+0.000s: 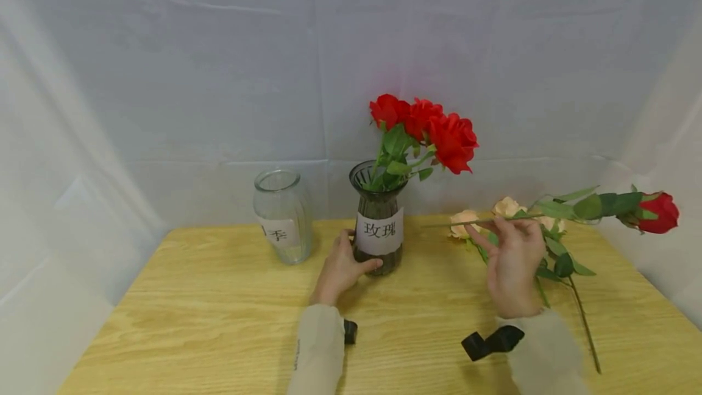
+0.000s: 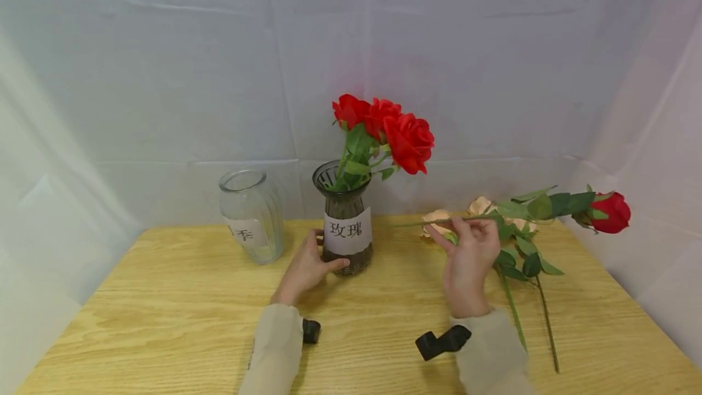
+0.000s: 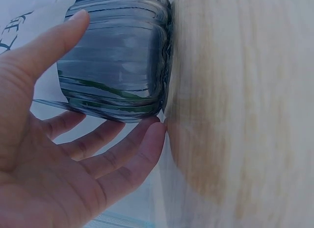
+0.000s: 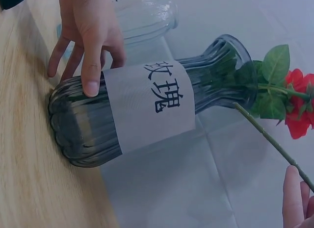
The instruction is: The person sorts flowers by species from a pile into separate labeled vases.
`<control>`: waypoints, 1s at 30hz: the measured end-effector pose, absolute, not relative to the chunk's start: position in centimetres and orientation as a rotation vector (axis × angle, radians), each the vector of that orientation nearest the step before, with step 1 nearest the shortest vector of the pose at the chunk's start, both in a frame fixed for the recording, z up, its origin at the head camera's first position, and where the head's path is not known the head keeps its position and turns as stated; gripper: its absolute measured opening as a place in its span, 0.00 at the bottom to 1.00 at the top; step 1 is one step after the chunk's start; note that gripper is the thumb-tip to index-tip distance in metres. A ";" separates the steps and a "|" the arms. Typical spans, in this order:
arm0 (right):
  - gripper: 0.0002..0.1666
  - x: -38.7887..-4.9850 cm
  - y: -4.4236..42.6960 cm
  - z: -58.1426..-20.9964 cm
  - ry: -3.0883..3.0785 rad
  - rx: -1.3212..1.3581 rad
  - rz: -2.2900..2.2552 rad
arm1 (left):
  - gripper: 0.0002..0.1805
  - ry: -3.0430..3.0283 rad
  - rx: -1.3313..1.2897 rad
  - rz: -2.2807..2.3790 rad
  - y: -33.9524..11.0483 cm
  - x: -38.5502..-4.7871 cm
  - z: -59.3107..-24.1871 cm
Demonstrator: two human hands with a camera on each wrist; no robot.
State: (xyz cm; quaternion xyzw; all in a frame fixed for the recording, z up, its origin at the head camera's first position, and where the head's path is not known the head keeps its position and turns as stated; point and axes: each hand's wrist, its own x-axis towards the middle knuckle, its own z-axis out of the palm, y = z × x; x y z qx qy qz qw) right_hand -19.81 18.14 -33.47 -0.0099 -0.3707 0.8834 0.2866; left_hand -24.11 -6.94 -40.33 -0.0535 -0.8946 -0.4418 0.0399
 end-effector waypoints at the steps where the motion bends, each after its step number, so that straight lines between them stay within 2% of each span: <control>1: 0.12 -19.8 18.0 -33.4 -0.986 -0.018 2.350 | 0.47 -2.742 -0.168 -1.349 -7.0 -24.1 -40.4; 13: 0.13 -20.1 16.3 -32.6 -0.926 0.202 2.254 | 0.46 -2.739 -0.162 -1.358 -6.9 -24.0 -40.3; 22: 0.06 -20.4 15.3 -30.8 -0.916 0.267 2.232 | 0.47 -2.740 -0.150 -1.362 -6.9 -23.9 -40.2; 30: 0.06 -20.5 14.5 -29.9 -0.850 0.320 2.215 | 0.46 -2.740 -0.144 -1.387 -6.9 -23.8 -40.1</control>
